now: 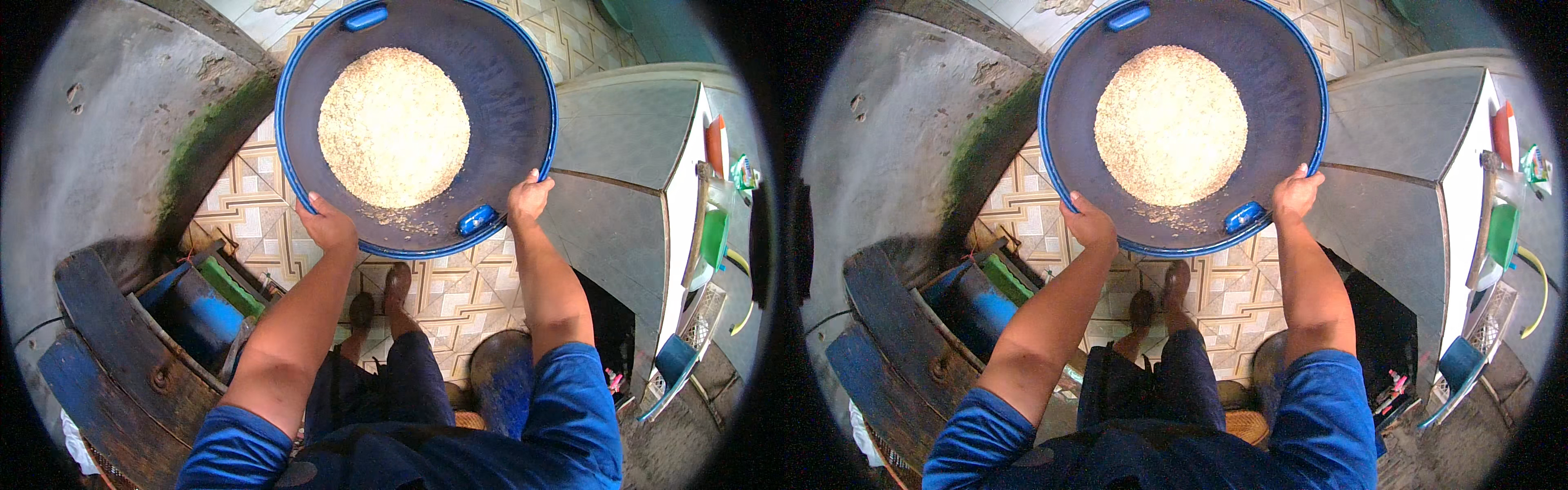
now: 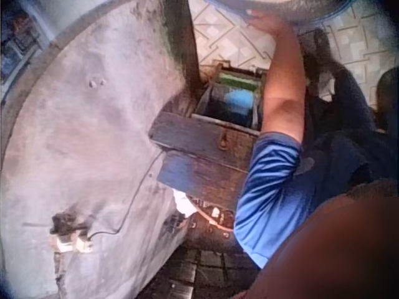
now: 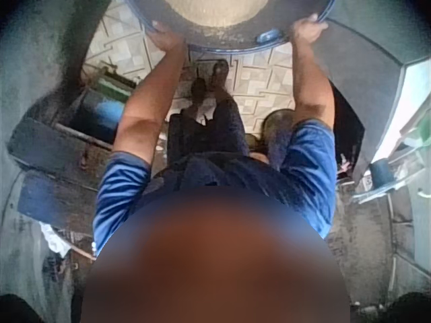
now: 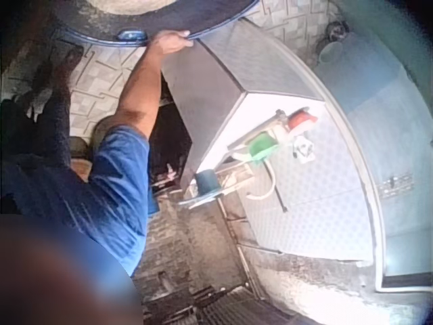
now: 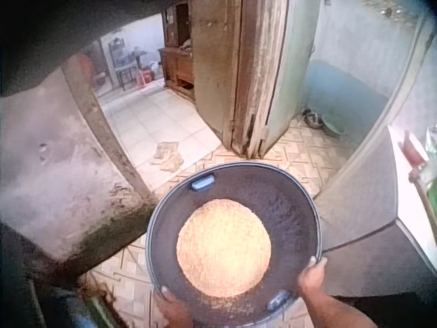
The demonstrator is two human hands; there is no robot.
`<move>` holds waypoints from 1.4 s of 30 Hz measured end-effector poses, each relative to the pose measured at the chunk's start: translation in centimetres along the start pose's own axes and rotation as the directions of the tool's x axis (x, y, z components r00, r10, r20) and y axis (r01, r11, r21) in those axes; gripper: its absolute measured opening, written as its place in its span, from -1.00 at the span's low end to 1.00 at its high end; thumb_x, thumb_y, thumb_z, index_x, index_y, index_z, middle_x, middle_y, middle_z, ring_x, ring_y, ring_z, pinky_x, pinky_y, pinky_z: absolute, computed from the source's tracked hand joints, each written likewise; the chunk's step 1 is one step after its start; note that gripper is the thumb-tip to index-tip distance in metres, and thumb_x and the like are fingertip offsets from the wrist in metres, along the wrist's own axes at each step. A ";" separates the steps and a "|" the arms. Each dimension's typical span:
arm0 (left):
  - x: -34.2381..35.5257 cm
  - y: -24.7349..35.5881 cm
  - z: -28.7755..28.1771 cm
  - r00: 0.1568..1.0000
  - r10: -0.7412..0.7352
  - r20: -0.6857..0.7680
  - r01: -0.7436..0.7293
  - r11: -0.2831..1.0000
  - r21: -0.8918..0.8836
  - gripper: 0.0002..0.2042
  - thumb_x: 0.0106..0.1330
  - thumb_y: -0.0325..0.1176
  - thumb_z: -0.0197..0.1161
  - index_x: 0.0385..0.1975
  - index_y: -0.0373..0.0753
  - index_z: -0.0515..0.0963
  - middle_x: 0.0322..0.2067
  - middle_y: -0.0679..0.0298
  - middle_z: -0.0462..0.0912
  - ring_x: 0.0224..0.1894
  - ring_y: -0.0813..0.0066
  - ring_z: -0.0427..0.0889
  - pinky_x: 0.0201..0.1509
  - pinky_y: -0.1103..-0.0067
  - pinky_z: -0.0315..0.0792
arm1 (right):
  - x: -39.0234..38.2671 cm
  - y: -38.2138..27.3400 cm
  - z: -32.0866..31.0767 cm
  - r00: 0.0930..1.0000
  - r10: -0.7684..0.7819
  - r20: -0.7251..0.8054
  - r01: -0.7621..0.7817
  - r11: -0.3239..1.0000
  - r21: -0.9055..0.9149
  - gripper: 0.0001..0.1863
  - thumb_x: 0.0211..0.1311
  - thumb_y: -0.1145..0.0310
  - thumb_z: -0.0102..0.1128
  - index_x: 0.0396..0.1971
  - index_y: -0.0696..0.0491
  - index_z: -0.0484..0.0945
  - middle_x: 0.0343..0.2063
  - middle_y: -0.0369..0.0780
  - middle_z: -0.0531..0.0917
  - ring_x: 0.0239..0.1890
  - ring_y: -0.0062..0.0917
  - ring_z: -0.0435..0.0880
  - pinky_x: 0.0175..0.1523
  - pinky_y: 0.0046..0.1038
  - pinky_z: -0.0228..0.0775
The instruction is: The person sifts grains in a woven basket, removes debris by hand, and pours the contents into a blue bucket. They then rinse the basket with water from a ladle and add water to the bucket containing the grains.
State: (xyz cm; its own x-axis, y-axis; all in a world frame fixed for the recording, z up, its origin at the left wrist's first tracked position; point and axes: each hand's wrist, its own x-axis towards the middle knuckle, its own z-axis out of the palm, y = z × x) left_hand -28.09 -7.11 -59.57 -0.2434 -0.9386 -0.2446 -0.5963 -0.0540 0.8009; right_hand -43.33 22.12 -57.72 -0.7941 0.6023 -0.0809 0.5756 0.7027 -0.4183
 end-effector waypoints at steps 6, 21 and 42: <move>-0.6 -0.7 -0.3 0.999 0.020 0.041 -0.013 0.986 -0.166 -0.61 0.44 -0.27 0.01 0.14 -0.38 0.31 -0.02 -0.04 0.54 0.01 0.06 0.56 0.12 0.32 0.38 | 0.3 1.4 0.2 0.999 -0.036 -0.012 0.036 0.999 0.002 -0.60 0.45 0.11 -0.14 -0.09 0.20 0.27 -0.18 0.21 0.57 -0.08 0.15 0.54 0.01 -0.01 0.33; 0.7 -2.6 0.4 0.984 0.140 0.114 -0.124 0.982 -0.141 -0.40 0.08 -0.62 0.17 0.21 -0.27 0.24 0.01 -0.03 0.54 0.06 0.03 0.56 0.20 0.33 0.39 | 5.8 6.3 3.2 0.684 -0.553 0.476 0.719 0.404 -0.565 -0.57 0.26 0.35 0.08 -0.02 0.32 0.24 -0.16 0.15 0.62 -0.11 -0.05 0.66 0.03 -0.13 0.43; 2.2 -14.0 -16.5 0.854 0.379 0.357 -0.511 0.741 0.436 -0.38 0.16 -0.50 0.10 0.29 -0.26 0.13 -0.07 -0.21 0.57 -0.01 -0.19 0.56 0.12 0.18 0.40 | -27.0 24.7 -5.1 0.967 -0.129 0.220 0.089 0.979 0.182 -0.59 0.24 0.34 0.01 -0.07 0.35 0.20 -0.15 0.27 0.45 -0.04 0.18 0.47 0.11 -0.02 0.24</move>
State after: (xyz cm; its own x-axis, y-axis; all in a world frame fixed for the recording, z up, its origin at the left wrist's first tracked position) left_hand -7.68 -14.02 -62.29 -0.7070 -0.7000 -0.1006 -0.6507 0.5883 0.4801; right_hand -6.64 25.14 -61.32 -0.8849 0.4085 -0.2238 0.4576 0.6724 -0.5818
